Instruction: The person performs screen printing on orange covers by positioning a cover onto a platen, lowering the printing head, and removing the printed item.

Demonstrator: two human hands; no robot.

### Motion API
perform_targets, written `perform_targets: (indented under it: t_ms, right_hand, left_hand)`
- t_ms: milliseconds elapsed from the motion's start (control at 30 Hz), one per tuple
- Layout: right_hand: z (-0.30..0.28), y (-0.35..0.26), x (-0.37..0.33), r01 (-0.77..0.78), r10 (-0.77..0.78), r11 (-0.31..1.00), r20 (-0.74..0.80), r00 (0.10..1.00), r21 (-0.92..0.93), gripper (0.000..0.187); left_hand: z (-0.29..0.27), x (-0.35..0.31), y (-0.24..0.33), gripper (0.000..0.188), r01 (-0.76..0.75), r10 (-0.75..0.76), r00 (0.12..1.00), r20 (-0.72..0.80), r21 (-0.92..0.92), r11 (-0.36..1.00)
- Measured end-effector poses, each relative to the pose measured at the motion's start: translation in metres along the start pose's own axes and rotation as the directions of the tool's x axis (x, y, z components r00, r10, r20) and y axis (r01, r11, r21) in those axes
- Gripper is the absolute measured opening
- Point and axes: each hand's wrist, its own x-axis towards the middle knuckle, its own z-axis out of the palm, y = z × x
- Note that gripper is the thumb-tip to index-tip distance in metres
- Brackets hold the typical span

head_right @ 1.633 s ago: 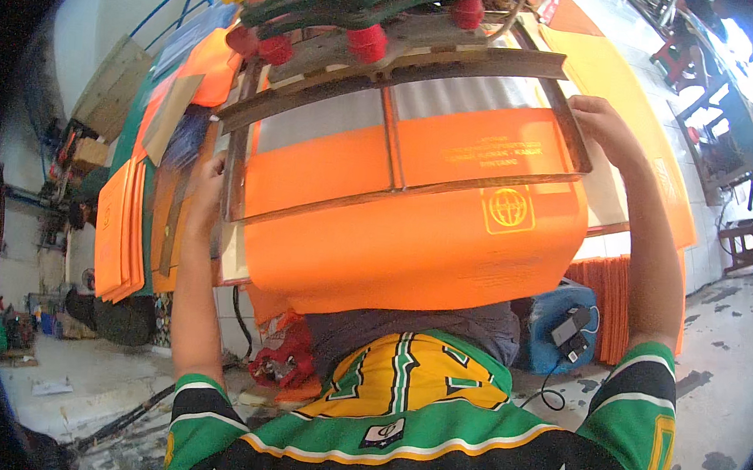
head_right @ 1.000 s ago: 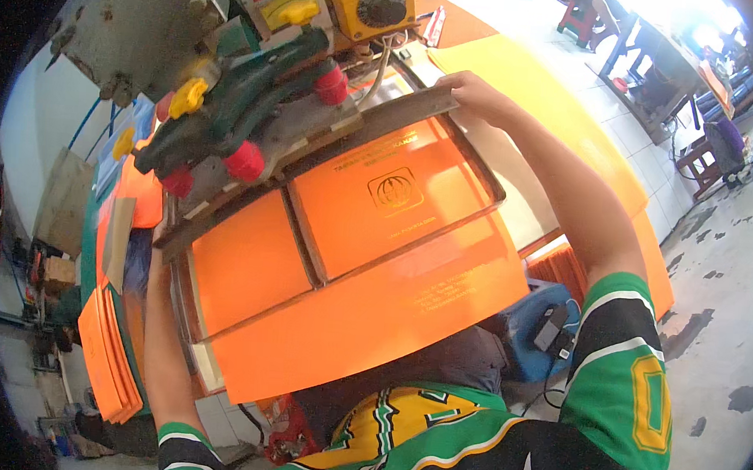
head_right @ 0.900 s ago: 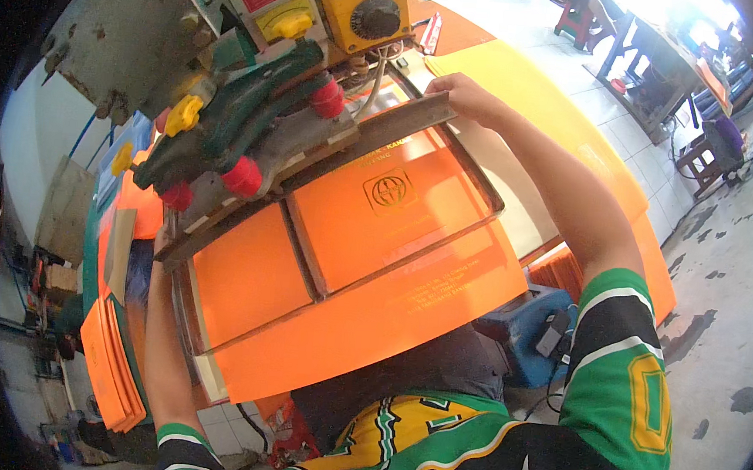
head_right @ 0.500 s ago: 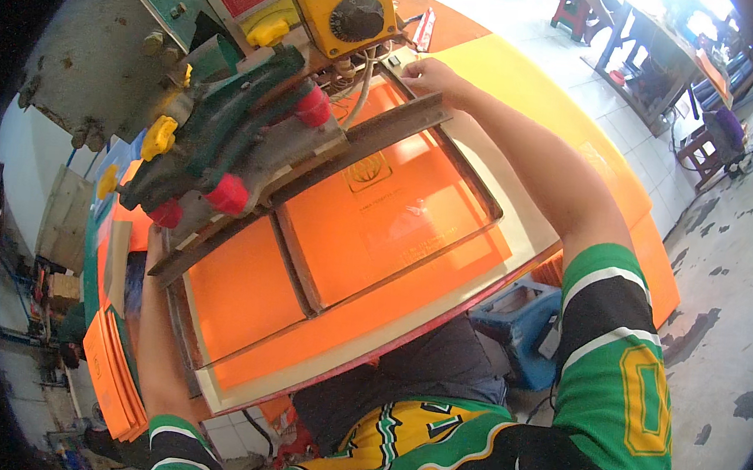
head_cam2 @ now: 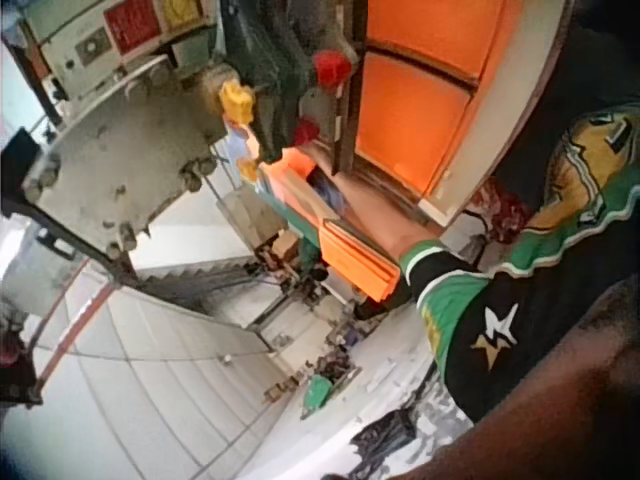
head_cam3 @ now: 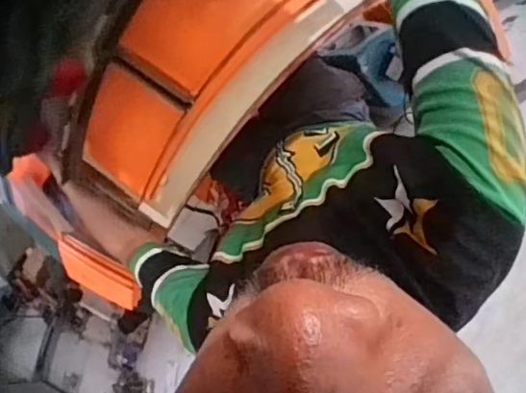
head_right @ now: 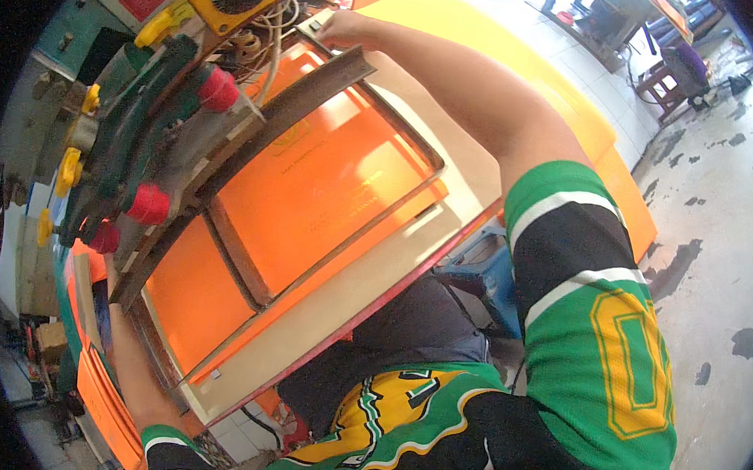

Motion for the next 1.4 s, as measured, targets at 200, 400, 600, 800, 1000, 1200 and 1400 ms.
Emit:
perform_targets:
  t_ms: [200, 400, 600, 800, 1000, 1200, 1400]
  right_hand:
    - [0.0, -0.015, -0.005, -0.067, 0.062, 0.992, 0.045, 0.997, 0.109, 0.026]
    - [-0.005, -0.003, 0.004, -0.099, 0.099, 0.995, 0.014, 0.995, -0.008, 0.031]
    - [0.01, -0.007, 0.01, -0.125, 0.125, 0.992, 0.005, 0.992, 0.037, 0.031]
    - [0.009, -0.004, 0.016, -0.106, 0.098, 0.982, 0.061, 0.993, 0.158, 0.03]
    - [0.013, 0.011, 0.025, -0.125, 0.095, 0.956, 0.123, 0.988, 0.264, 0.028]
    - [0.009, 0.033, 0.042, -0.137, 0.096, 0.937, 0.14, 0.986, 0.322, 0.026]
    - [0.013, -0.012, 0.014, -0.155, 0.1, 0.957, 0.224, 0.969, 0.244, 0.018]
  left_hand:
    - [-0.006, -0.003, -0.006, 0.027, 0.019, -0.019, 1.0, -0.011, 0.01, 1.0]
    - [0.01, 0.006, -0.001, 0.028, 0.016, -0.016, 1.0, 0.011, 0.012, 1.0]
    - [0.002, 0.003, -0.002, 0.028, 0.027, -0.027, 1.0, 0.001, 0.036, 0.999]
    - [0.001, 0.002, -0.004, 0.029, 0.027, -0.027, 1.0, 0.002, 0.052, 0.998]
    - [0.0, 0.002, -0.004, 0.029, 0.023, -0.023, 1.0, 0.004, 0.061, 0.998]
    - [0.012, 0.008, 0.002, 0.03, 0.009, -0.01, 1.0, 0.018, 0.05, 0.999]
    - [-0.011, -0.01, -0.003, 0.031, 0.039, -0.037, 0.999, -0.018, 0.091, 0.995]
